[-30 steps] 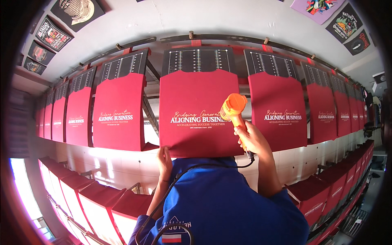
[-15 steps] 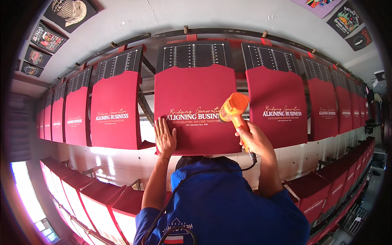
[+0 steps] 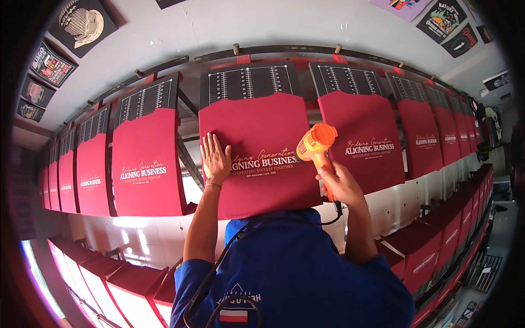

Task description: The person dries a red t-shirt on a screen printing pallet using a heat gun, moving the gun back and forth across the printed design while smoothing the fabric by hand.

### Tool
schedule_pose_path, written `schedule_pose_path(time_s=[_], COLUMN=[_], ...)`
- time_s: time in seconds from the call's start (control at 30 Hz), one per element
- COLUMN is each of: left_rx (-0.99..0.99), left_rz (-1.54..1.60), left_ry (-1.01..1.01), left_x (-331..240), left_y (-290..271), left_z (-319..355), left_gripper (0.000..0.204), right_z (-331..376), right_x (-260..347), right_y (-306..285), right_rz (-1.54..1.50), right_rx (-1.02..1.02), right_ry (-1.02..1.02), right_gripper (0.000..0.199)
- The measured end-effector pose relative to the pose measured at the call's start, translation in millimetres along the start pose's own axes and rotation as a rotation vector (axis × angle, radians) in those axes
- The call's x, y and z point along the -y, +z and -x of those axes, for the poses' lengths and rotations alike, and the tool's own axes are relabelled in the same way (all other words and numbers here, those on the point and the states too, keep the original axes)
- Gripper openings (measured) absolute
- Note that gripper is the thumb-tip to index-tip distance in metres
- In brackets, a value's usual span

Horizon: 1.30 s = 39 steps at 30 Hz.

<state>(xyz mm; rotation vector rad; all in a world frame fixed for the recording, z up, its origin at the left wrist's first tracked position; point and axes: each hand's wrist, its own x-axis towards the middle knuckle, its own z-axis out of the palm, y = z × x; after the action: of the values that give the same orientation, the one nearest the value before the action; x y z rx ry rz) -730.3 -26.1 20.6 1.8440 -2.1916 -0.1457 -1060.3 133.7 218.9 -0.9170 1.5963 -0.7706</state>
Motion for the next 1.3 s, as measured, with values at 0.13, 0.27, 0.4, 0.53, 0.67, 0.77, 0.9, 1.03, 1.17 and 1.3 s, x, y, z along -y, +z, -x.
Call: schedule_pose_path(time_s=[0.13,0.27,0.4,0.53,0.67,0.77,0.9,1.03,1.17,1.3], left_rx=[0.05,-0.007,0.05,0.088,0.108,0.115,0.091,0.104,0.094,0.05], left_rz=[0.061,0.091,0.136,0.154,0.182,0.225,0.226,0.216,0.271,0.274], left_ry=[0.072,0.189,0.224,0.211,0.179,0.115,0.018,0.05,0.061,0.089], left_x=[-4.4,-15.5,-21.1,-27.0,-30.8,-33.6,-33.5,-33.0,-27.1,-13.6], left_y=[5.0,2.9,-9.8,-18.8,-25.7,-31.1,-27.5,-30.1,-32.5,-31.7], left_z=[-4.8,16.4,49.6,80.0,107.1,112.5,109.1,111.0,111.7,117.4], left_gripper=[0.071,0.068,0.068,0.068,0.07,0.071,0.071,0.072,0.071,0.068], right_z=[2.2,9.7,15.8,22.0,25.4,25.9,28.6,28.7,27.6,29.4], right_x=[5.0,12.6,16.5,10.2,14.0,13.1,17.8,21.9,20.7,24.0], right_y=[10.0,17.7,20.4,23.8,19.2,23.0,28.8,44.7,64.7,75.6], right_rz=[0.006,0.013,-0.031,-0.015,-0.045,-0.034,-0.024,-0.012,-0.021,-0.02], right_rx=[-0.047,-0.087,-0.067,-0.1,-0.096,-0.116,-0.131,-0.08,0.083,0.167], right_ry=[-0.012,0.044,0.064,0.03,0.071,0.08,0.11,0.058,0.079,0.088], right_gripper=[0.028,0.028,0.03,0.03,0.028,0.028,0.028,0.03,0.032,0.031])
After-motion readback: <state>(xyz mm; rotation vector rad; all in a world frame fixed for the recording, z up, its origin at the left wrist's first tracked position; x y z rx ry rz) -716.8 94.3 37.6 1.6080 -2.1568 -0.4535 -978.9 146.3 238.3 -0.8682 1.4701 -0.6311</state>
